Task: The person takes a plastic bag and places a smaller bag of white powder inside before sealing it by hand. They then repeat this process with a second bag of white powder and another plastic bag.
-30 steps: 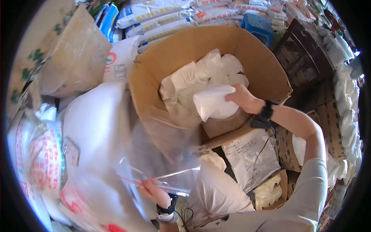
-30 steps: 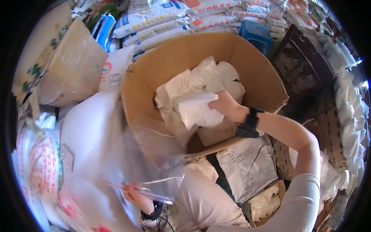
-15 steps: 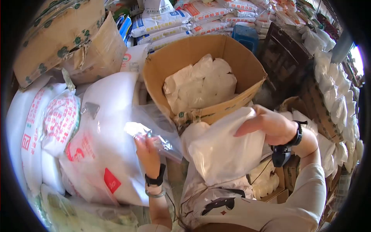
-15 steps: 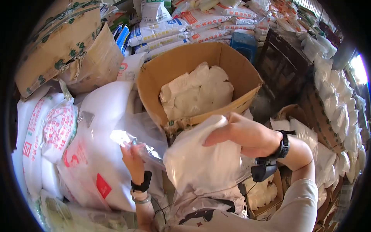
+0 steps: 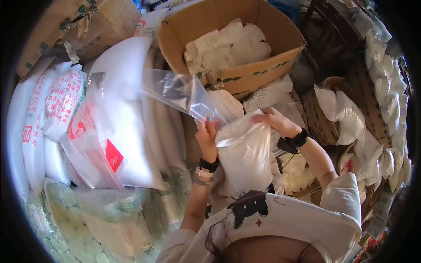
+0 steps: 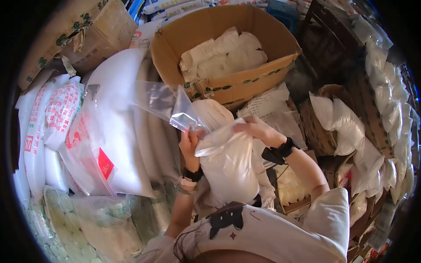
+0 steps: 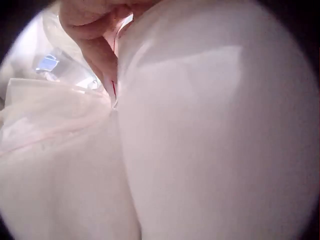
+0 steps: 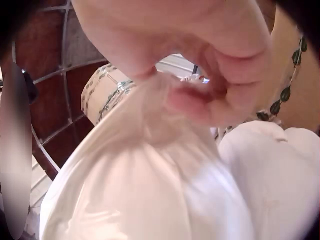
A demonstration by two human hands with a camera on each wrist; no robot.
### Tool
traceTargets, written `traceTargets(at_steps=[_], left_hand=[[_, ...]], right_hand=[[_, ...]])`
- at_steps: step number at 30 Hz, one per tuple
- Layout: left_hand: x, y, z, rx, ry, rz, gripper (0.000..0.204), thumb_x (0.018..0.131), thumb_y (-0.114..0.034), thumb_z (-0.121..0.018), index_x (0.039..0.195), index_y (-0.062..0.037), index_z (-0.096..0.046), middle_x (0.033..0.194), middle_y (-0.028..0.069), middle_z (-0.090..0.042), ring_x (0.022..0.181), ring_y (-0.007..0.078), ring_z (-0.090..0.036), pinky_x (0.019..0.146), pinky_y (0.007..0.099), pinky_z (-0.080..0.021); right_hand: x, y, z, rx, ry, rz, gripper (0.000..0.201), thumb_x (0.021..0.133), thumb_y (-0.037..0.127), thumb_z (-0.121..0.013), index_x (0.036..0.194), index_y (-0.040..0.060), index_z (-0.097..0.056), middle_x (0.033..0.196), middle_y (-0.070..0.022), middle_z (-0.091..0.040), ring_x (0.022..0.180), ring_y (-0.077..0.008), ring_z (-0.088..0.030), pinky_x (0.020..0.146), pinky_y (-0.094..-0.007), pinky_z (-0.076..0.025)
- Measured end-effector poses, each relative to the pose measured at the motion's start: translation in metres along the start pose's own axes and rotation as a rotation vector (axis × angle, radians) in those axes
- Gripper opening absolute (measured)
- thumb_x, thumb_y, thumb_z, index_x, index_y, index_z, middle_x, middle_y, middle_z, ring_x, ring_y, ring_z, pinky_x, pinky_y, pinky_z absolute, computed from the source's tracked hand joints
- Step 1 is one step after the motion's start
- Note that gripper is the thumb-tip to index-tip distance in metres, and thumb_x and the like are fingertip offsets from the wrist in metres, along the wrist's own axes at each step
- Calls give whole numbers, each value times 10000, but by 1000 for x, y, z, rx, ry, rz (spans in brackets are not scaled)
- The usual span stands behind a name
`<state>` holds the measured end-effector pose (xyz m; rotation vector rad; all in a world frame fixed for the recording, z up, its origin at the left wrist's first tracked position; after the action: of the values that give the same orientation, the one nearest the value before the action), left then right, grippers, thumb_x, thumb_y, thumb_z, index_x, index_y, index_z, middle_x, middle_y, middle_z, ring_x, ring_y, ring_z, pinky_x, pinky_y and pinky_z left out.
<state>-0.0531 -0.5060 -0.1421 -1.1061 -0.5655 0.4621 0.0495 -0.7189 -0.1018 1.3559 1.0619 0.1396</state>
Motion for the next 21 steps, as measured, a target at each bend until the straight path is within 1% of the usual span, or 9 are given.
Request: traceTargets(at_steps=[1, 3, 6, 9, 10, 13, 14, 17, 21], left_hand=[[3, -1, -2, -63, -2, 44, 211, 976, -164, -521, 1088, 3, -585, 750, 123, -665, 644, 162, -618, 607, 314, -486], [9, -7, -1, -114, 85, 136, 230, 991, -156, -505, 1159, -1, -491, 812, 136, -671, 700, 168, -639, 636, 314, -513], [6, -19, -1, -529, -36, 149, 312, 994, -132, -503, 1235, -20, -340, 906, 170, -660, 755, 190, -647, 664, 323, -537], [-2, 8, 0, -458, -25, -15, 424, 987, -91, -504, 1286, -49, -207, 974, 207, -642, 797, 219, -654, 700, 331, -556], [-6, -2, 7, -437, -104, -12, 267, 980, -46, -480, 1201, -25, -330, 963, 185, -648, 806, 207, -657, 730, 321, -554], [-15, -10, 26, -246, -45, -38, 92, 968, 2, -449, 1058, 5, -466, 970, 161, -657, 813, 197, -660, 749, 302, -546], [-14, -25, 34, -173, -26, -9, 89, 943, -21, -496, 919, 32, -564, 961, 144, -663, 798, 186, -656, 720, 290, -522], [-15, -38, 44, -97, 143, -126, 136, 918, -85, -556, 918, 34, -621, 935, 140, -665, 777, 191, -652, 681, 285, -491], [-16, -69, 45, 73, 316, 57, 201, 884, -182, -637, 922, 14, -655, 917, 107, -673, 803, 195, -649, 677, 310, -479]], right_hand=[[-4, 3, 2, -34, -50, -41, 314, 929, 223, -570, 1131, -14, -604, 1050, -31, -626, 973, -126, -592, 858, -284, -466], [0, -6, 14, 15, -44, 44, 321, 965, 245, -512, 1154, 0, -597, 1051, -23, -621, 985, -118, -575, 879, -267, -451], [5, -11, 18, -124, -39, 225, 266, 1010, 262, -483, 1083, 36, -603, 1001, 4, -606, 965, -85, -555, 891, -253, -429], [15, -23, 18, -1, 1, 386, 226, 1020, 263, -486, 971, 63, -578, 956, 36, -582, 928, -59, -532, 861, -250, -427], [14, -21, 15, 103, 26, 385, 154, 1009, 190, -516, 914, 71, -534, 924, 58, -556, 896, -38, -504, 818, -229, -415], [3, -4, 27, -168, -235, 532, 228, 991, 186, -548, 846, 9, -558, 776, -4, -572, 736, -68, -495, 686, -241, -441], [-3, 8, 31, -310, -315, 561, 198, 973, 153, -563, 844, 3, -566, 721, -43, -562, 678, -97, -496, 654, -257, -448], [-27, 49, 34, -610, -497, 639, 55, 864, 35, -618, 822, 0, -608, 671, -150, -573, 606, -259, -564, 606, -301, -469], [-45, 85, 25, -834, -548, 775, 36, 777, -11, -646, 790, 21, -638, 695, -158, -616, 645, -339, -604, 589, -342, -476]])
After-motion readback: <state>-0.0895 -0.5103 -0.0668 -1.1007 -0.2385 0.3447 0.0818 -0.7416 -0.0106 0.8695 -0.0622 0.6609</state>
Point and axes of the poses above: each hand's wrist, its own x-axis towards the middle knuckle, its own z-axis out of the back of the hand, y = z × x, the point moved 7 cm from there along x, towards the middle knuckle
